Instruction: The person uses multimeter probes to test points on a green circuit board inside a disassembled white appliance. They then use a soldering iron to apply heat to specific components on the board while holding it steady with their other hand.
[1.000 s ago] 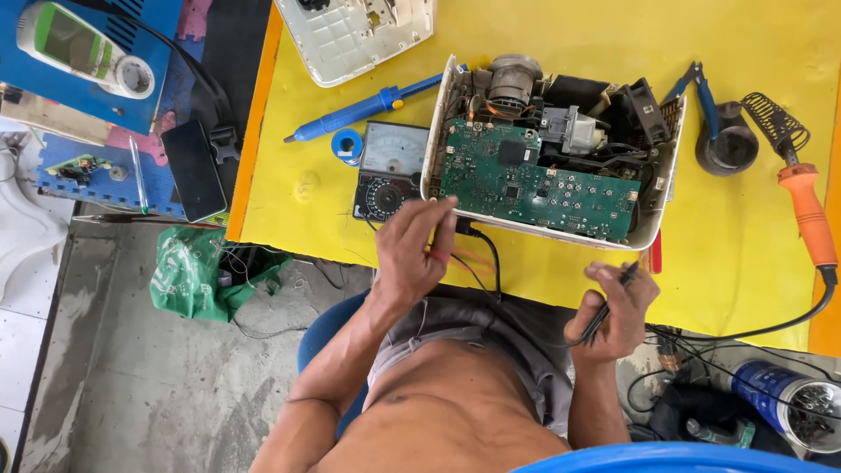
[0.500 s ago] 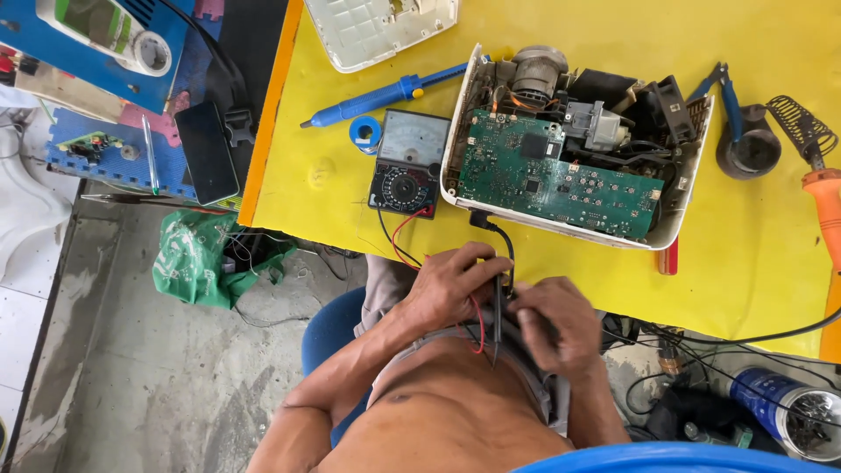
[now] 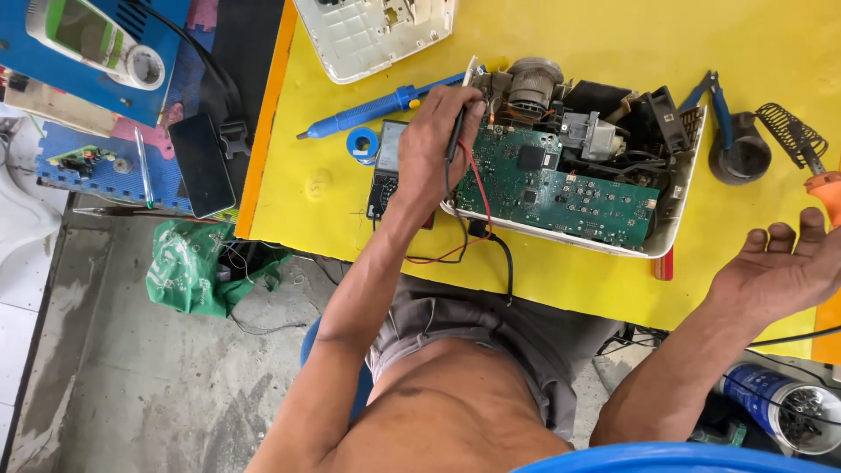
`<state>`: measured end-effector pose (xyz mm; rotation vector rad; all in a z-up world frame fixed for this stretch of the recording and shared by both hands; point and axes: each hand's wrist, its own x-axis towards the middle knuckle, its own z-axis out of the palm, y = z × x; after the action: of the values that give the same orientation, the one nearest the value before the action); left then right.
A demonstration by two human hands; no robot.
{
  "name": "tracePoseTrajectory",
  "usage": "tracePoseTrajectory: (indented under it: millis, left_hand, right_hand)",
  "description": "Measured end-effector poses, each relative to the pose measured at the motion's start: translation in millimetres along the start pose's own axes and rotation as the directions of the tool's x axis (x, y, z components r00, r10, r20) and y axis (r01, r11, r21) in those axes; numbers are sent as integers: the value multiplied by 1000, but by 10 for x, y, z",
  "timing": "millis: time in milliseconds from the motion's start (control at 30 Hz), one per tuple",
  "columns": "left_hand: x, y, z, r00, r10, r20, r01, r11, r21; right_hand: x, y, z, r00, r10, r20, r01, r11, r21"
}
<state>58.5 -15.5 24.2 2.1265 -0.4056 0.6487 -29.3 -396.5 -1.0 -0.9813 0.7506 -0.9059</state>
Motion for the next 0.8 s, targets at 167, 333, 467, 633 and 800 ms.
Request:
tracePoseTrajectory:
  millis: [167, 333, 467, 633, 800]
  left_hand:
    - [58, -214, 108, 997, -71, -16, 66, 977, -204]
    - [34, -134, -135, 975, -218, -52, 190, 928, -322]
    - [67, -345, -191, 994, -95, -51, 84, 978, -191]
    - [244, -712, -29, 994, -82, 66, 82, 997, 6]
    - [492, -730, -47, 921, -61, 384, -69, 947, 315]
  right_hand:
    - [272, 202, -74, 986, -163, 22, 164, 984, -75]
    - [573, 436, -558, 837, -547, -22, 544, 835, -87]
    - [165, 246, -452, 705, -709, -30, 709, 705, 10]
    - [-613, 156, 131, 573, -707, 413, 743, 662, 102]
    - [-1018, 338, 502, 519, -473, 712, 535, 829, 161]
